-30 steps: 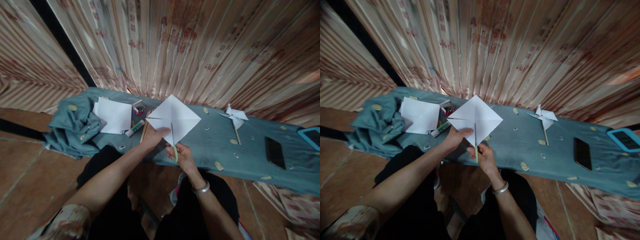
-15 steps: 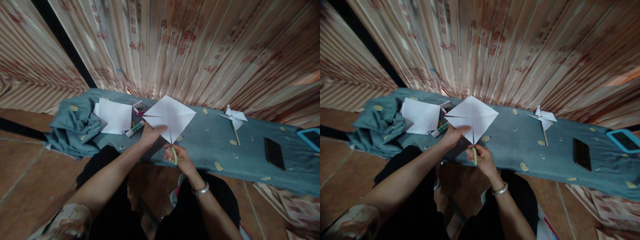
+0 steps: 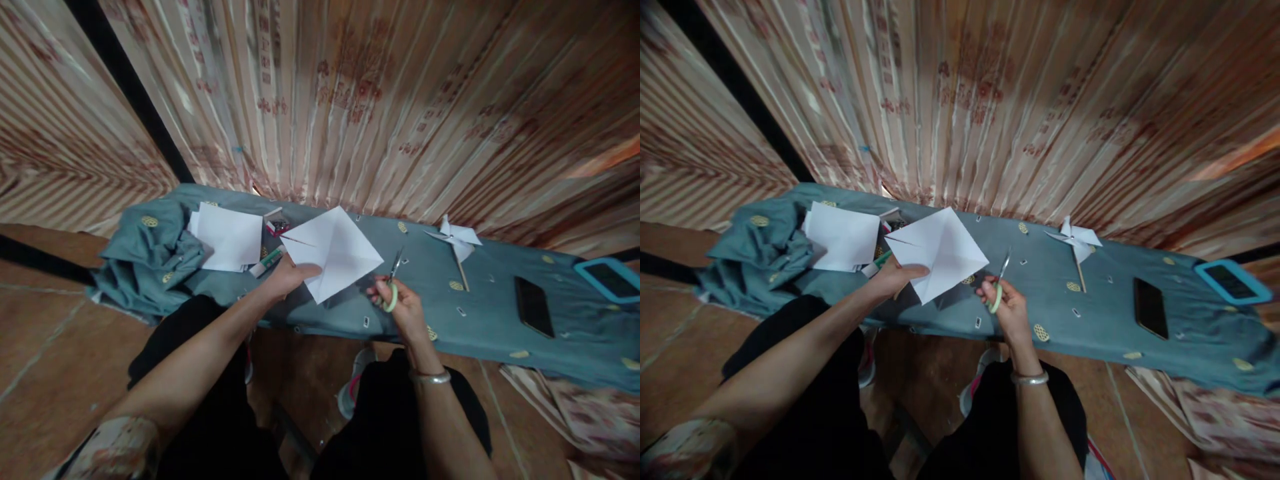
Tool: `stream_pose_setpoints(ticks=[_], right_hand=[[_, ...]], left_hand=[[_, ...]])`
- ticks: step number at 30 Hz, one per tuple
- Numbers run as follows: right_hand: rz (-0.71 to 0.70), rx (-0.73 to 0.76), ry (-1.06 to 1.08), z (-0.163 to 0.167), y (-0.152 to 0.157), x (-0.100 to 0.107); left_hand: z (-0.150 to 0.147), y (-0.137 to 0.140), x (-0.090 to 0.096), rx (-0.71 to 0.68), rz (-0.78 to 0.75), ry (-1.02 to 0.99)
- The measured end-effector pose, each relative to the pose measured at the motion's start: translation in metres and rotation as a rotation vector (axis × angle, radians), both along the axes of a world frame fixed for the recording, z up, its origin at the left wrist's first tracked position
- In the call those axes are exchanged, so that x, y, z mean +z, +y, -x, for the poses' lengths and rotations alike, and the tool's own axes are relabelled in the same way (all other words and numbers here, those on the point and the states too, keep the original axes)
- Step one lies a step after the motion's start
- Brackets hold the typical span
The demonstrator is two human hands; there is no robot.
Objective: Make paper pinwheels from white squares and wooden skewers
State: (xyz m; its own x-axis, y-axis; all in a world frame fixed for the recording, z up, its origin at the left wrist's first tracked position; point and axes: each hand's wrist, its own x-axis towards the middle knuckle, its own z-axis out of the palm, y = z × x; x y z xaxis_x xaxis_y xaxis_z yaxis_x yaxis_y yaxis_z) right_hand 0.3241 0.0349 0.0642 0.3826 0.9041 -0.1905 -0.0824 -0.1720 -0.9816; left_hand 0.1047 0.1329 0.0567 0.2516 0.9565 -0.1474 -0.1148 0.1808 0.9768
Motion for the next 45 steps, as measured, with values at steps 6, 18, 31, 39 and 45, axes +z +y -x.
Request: stream_pose_setpoints(ticks=[6, 18, 31, 39, 45], right_hand=[[-0.016, -0.009, 0.111, -0.020, 0.004, 0.004], [0.005, 0.029, 0.245, -0.004, 0.006, 0.002], [-0.173, -0.302, 0.440, 0.027, 0.025, 0.001], [-0.194, -0.163, 0.367, 0.043, 0.029, -0.001], [-0.100, -0.057, 0.267, 0.042, 0.022, 0.004]], left_hand=[[0.000, -0.023, -0.004, -0.138, -0.058, 0.118], [-0.003, -0.033, 0.000, -0.352, 0.288, -0.073], [-0.035, -0.045, 0.002, -0.277, 0.251, -0.226], [-0.049, -0.041, 0.003, 0.042, 0.249, -0.282], [-0.036, -0.013, 0.001, 0.161, 0.020, -0.173]])
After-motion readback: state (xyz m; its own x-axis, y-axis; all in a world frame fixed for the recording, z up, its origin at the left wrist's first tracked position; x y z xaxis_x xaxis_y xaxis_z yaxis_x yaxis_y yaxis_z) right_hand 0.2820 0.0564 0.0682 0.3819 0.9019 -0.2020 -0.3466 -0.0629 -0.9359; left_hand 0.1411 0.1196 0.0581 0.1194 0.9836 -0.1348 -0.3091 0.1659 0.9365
